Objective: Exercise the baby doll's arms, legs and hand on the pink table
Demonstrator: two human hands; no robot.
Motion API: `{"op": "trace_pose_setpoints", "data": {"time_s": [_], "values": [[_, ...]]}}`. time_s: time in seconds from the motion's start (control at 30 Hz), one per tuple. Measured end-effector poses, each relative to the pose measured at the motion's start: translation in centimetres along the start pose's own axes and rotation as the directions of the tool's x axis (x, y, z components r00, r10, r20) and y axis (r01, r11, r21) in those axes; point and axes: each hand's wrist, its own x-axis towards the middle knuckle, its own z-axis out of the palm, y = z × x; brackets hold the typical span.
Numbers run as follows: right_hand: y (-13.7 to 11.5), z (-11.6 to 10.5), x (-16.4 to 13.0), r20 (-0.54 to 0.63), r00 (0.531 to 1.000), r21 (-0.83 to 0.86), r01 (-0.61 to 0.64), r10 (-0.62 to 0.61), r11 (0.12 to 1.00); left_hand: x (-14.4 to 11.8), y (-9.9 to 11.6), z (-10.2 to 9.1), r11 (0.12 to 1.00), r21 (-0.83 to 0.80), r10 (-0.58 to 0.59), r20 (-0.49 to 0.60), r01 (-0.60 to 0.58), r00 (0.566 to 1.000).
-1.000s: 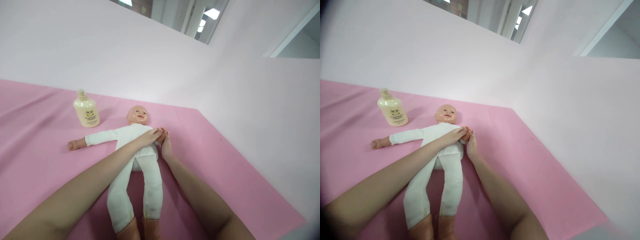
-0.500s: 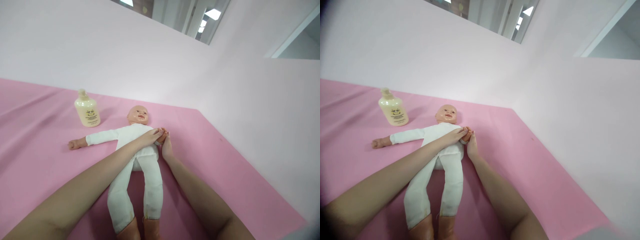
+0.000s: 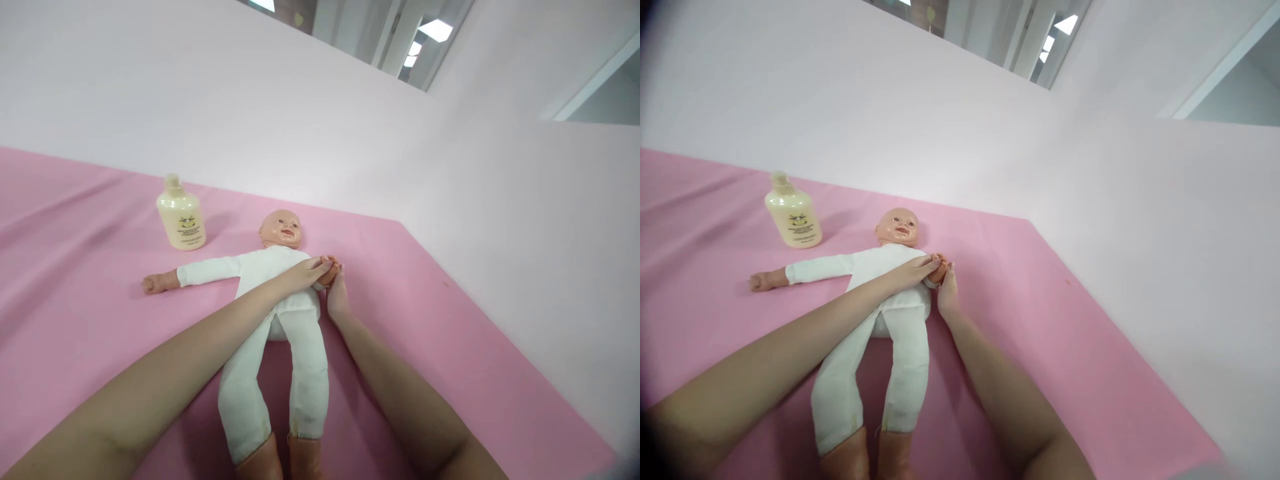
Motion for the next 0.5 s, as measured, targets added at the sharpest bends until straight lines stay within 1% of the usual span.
{"op": "trace_pose_setpoints", "data": {"time_s": [0.2,0.37,0.5], "values": [[0.17,-0.11,0.04,-0.004,1.000,-0.001,-0.007,0.007,1.000,-0.02,-0.10,0.01,1.000,-0.022,0.014,0.015,-0.014,1.000],[0.16,-0.08,0.05,0.006,1.000,-0.026,0.021,-0.021,0.999,0.07,-0.26,-0.04,1.000,0.001,0.007,0.002,-0.007,1.000],[0.08,-0.03,0.04,0.005,1.000,-0.025,0.019,-0.019,1.000,0.14,-0.35,-0.02,1.000,-0.001,0.016,0.003,-0.016,1.000]]}}
